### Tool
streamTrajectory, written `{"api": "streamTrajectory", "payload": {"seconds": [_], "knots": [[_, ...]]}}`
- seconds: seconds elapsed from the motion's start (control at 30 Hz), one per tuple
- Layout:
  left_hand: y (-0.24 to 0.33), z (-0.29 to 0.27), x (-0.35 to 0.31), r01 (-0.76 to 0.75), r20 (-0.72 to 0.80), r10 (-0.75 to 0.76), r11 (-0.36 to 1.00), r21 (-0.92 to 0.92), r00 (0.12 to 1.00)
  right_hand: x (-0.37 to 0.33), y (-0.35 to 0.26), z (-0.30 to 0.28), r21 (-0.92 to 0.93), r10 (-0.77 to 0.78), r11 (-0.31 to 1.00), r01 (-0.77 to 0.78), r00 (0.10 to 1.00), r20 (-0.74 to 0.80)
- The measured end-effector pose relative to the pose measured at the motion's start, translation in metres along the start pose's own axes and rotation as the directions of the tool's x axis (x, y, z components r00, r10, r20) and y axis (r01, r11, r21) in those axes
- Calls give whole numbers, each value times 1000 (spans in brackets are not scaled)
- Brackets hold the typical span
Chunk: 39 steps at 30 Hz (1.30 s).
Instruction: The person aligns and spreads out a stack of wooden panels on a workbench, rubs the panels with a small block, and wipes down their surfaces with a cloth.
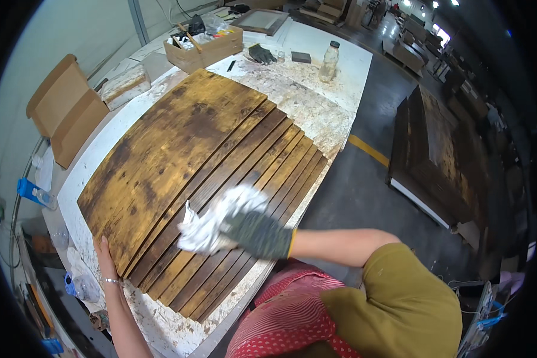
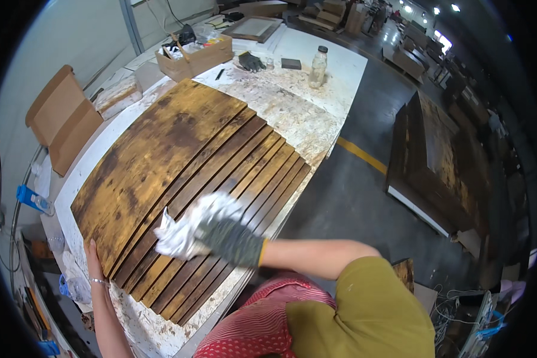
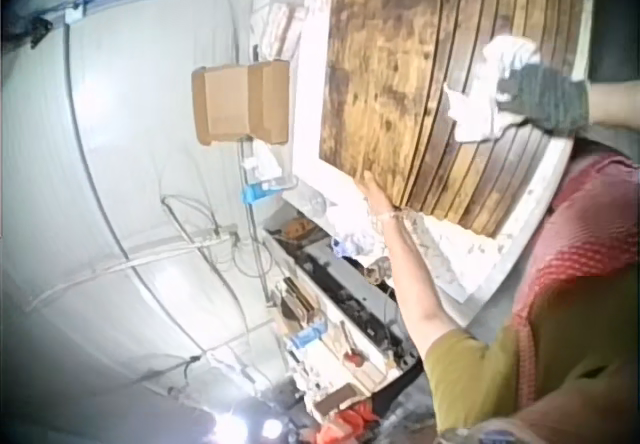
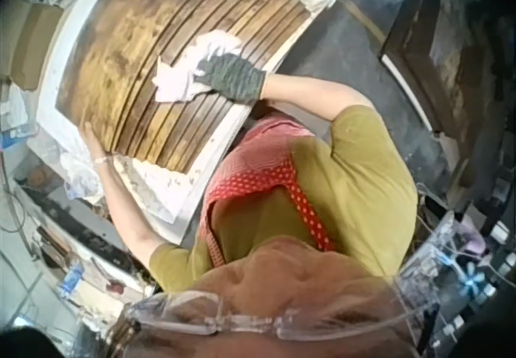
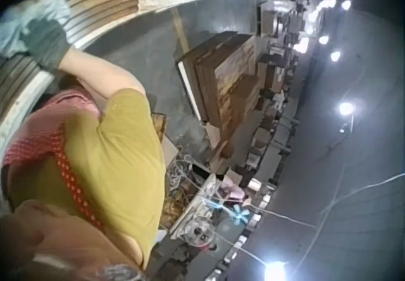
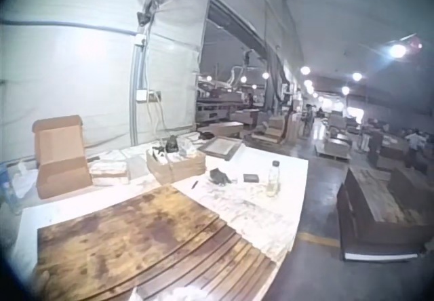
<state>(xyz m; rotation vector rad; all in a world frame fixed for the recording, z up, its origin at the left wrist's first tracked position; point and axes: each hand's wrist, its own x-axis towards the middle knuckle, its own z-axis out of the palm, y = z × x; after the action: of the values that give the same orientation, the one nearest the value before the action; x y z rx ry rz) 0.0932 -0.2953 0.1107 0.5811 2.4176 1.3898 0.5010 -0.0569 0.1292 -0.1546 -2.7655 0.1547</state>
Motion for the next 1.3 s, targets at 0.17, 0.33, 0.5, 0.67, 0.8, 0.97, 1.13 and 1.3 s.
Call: {"api": "streamTrajectory", "payload": {"seconds": [0.17, 0.33, 0.5, 0.67, 0.8, 0.97, 1.13, 1.3], "knots": [[32, 6, -19, 68, 19, -67, 996, -64, 998, -87, 203, -67, -51, 400, 915, -400, 916, -24], [41, 10, -22, 39, 34, -37, 997, -64, 999, -103, 234, -137, -206, 729, 633, -746, 664, -166], [40, 6, -25, 42, 13, -42, 997, -67, 999, -41, 148, -87, -205, 462, 886, -416, 828, 319], [40, 3, -26, 31, 36, -29, 997, -66, 999, -49, 126, -54, -182, 370, 913, -366, 929, -11], [47, 14, -26, 31, 25, -30, 997, -72, 999, -48, 168, -72, -422, 594, 749, -510, 799, 88], [55, 12, -35, 100, 40, -97, 992, -76, 994, -56, 130, -54, -318, 211, 921, -225, 974, -80], [29, 5, -17, 78, -19, -78, 997, -27, 997, -60, 205, -110, -291, 760, 617, -732, 650, -25], [57, 14, -28, 95, 175, -44, 950, -299, 984, -83, 140, -37, -419, 274, 840, -346, 935, -223]]}}
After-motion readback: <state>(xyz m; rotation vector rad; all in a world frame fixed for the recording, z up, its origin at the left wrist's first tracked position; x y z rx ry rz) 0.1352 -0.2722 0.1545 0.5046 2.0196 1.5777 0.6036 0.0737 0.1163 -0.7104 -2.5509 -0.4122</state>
